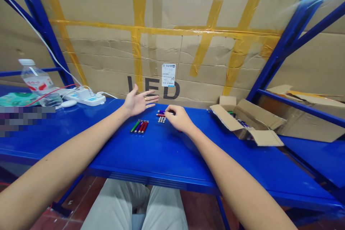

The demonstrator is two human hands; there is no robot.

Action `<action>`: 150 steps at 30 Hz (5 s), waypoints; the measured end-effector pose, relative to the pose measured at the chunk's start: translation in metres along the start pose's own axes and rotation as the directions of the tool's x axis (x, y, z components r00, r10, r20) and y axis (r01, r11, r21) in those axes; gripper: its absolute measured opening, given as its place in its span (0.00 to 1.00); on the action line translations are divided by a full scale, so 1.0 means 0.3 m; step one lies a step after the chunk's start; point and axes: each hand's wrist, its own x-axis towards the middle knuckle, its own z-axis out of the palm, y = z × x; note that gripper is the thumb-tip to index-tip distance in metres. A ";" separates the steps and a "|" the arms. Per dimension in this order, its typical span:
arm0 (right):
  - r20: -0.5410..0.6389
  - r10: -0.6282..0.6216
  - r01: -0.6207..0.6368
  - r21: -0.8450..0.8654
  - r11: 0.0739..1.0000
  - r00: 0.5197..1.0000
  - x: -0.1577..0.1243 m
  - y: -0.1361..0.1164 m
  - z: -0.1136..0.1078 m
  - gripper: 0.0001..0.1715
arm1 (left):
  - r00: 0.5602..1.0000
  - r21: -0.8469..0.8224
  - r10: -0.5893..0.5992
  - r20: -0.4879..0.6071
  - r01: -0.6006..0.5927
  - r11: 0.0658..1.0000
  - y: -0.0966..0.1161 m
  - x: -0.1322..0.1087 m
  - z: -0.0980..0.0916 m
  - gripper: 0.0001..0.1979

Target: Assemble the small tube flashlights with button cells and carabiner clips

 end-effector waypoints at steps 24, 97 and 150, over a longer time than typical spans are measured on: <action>-0.007 -0.022 0.022 -0.028 0.999 1.000 0.002 0.008 0.008 0.10 | 0.997 0.000 0.006 0.079 -0.006 1.000 -0.002 0.001 0.056 0.44; 0.038 -0.020 0.021 -0.013 1.000 0.999 0.029 0.079 -0.006 0.22 | 0.995 0.509 0.083 0.047 -0.096 0.855 -0.048 0.004 0.145 0.13; 0.023 0.095 -0.080 -0.364 0.928 0.995 0.104 0.252 0.031 0.10 | 0.992 0.940 0.069 -0.105 0.077 0.333 -0.134 0.102 0.046 0.08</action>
